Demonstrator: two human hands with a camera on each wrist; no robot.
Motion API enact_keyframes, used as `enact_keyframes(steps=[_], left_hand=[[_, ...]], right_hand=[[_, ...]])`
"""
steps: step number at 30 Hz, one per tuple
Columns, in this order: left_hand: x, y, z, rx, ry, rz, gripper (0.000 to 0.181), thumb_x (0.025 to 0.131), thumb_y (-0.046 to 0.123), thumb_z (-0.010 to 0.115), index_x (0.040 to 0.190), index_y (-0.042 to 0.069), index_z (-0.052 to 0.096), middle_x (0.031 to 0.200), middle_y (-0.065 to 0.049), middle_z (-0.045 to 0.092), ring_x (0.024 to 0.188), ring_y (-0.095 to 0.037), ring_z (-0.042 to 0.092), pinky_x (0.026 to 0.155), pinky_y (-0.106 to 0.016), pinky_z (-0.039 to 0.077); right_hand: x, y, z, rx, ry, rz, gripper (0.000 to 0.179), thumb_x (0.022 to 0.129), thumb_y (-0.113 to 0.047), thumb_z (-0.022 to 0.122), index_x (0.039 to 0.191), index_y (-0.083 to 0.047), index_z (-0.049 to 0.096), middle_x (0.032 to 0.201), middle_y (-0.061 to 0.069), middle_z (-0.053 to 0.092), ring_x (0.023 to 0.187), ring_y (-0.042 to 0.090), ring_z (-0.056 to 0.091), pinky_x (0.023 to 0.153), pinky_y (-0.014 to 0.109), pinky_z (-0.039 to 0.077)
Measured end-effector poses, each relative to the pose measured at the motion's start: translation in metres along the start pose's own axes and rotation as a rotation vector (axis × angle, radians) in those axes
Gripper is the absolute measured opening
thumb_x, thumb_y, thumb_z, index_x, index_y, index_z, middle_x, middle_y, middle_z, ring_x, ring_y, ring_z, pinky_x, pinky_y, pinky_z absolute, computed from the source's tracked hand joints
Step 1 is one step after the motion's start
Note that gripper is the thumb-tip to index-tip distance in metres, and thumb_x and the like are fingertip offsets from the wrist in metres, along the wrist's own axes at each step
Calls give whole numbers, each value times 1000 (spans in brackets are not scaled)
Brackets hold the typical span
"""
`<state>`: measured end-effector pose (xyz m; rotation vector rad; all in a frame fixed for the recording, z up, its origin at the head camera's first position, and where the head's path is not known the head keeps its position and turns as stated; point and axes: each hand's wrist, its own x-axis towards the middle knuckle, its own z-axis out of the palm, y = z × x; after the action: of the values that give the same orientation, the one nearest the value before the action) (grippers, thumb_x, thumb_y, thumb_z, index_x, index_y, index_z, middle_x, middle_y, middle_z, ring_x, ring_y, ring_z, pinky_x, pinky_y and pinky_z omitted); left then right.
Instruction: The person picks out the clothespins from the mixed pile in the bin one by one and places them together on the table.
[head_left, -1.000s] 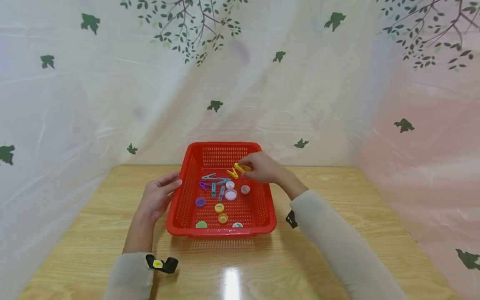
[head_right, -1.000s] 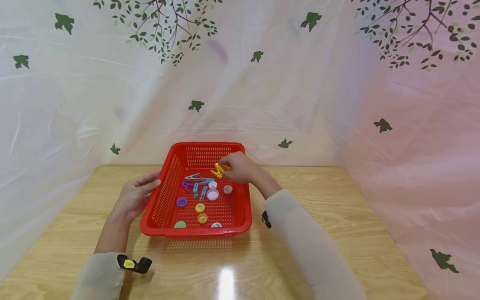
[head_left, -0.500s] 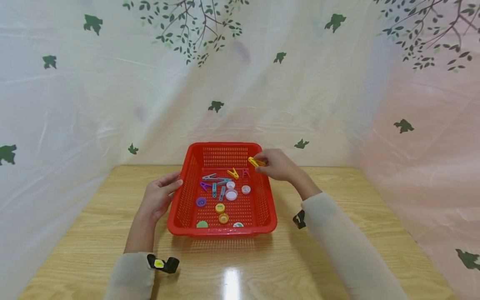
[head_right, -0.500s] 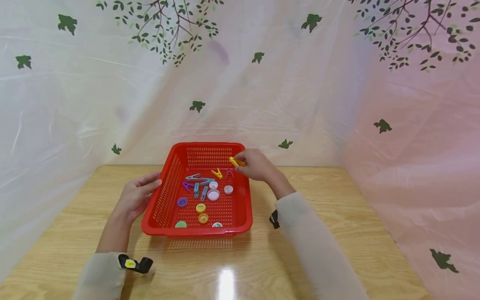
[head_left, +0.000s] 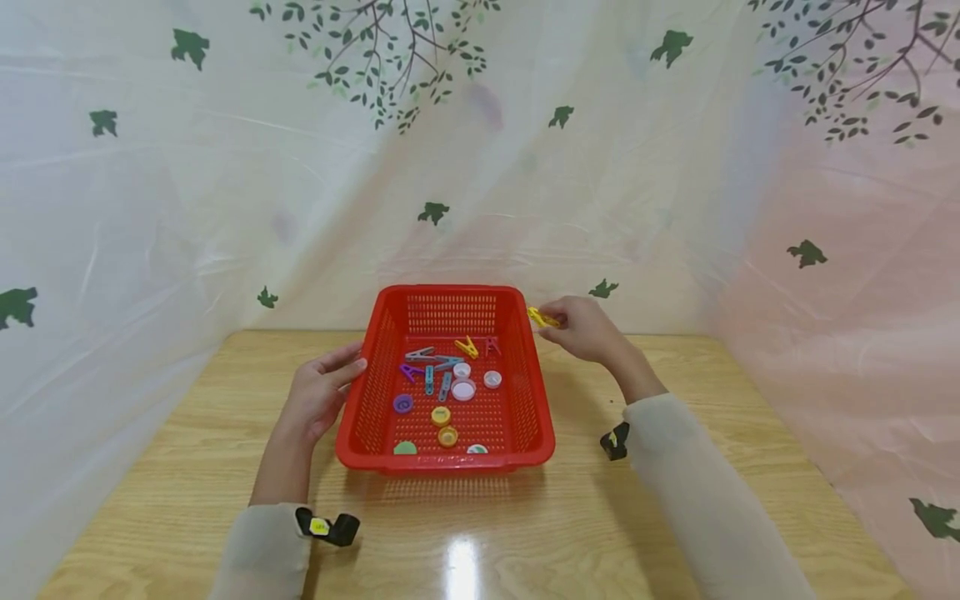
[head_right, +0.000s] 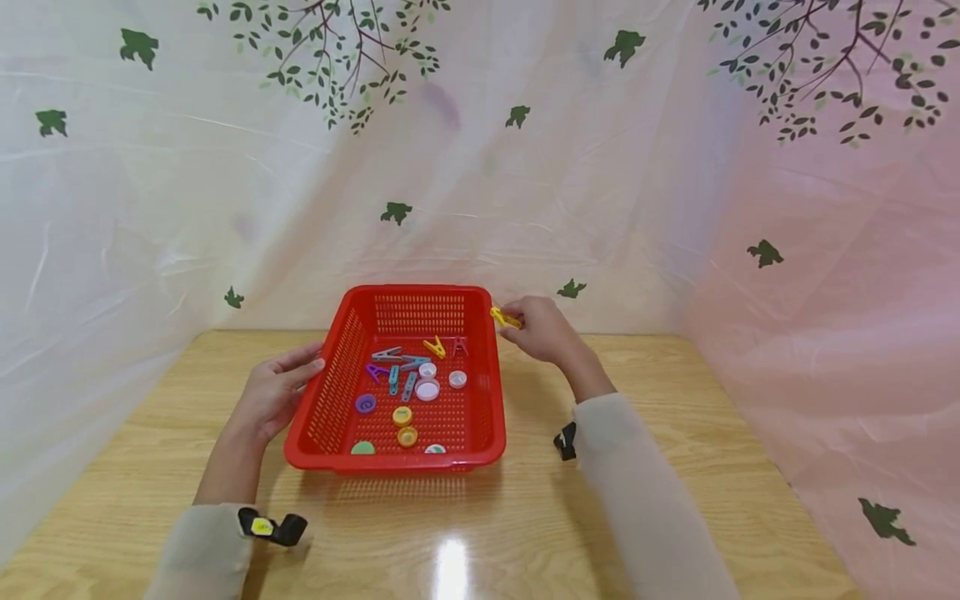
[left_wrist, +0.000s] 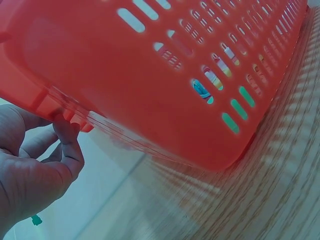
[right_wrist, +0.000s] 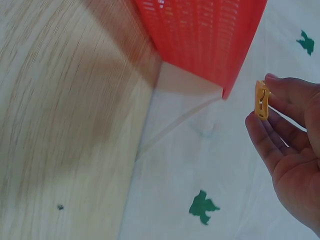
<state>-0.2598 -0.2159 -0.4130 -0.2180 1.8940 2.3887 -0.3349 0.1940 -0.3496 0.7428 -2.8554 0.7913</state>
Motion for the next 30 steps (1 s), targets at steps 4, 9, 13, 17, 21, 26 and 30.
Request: enact_keyframes(steps=[4,9,13,17,21,26,30], left_hand=[[-1,1,0,8,-4,2,59,98,14,71,152,6,49,144,-10,53,112,-14,64,94,-28,57],[-1,1,-1,6,0,-8,60,98,15,72,152,7,49,146,-11,51,113,-14,63,94,-27,56],[-1,0,-1,0,-3,-8,61,97,16,73,152,6,48,145,-10,51,112,-13,64,94,-27,56],[0,-1,-2,1,-13,0,60,97,16,72,152,6,48,143,-9,53,111,-13,64,94,-27,56],[0,-1,-1,4,-13,3,61,97,16,72,152,5,48,140,-8,55,110,-12,65,94,-27,57],[0,-1,-2,17,-1,-3,60,97,17,72,152,7,49,144,-9,53,113,-13,63,94,-26,56],[0,-1,-2,27,4,-10,59,97,17,72,151,8,50,147,-10,51,115,-14,62,94,-26,56]], right_hand=[[-6,10,-5,1,4,14,35,96,-12,72,127,3,69,117,19,71,100,33,69,89,50,58],[-13,25,-8,-11,9,45,38,96,-13,71,130,5,67,121,22,69,103,37,69,90,53,57],[-20,37,-9,-29,5,82,40,98,-14,69,133,5,65,125,24,67,106,39,68,92,54,56],[-26,48,-11,-17,0,130,40,99,-13,68,134,6,63,127,26,66,108,40,67,92,55,56],[-32,58,-13,-9,2,160,41,99,-13,68,134,8,62,128,27,64,110,41,66,93,55,56],[-40,67,-13,-13,18,190,43,99,-14,68,135,9,60,130,29,63,111,43,65,94,55,56],[-45,74,-12,-11,33,196,45,100,-15,68,136,10,59,131,30,62,112,43,65,94,56,55]])
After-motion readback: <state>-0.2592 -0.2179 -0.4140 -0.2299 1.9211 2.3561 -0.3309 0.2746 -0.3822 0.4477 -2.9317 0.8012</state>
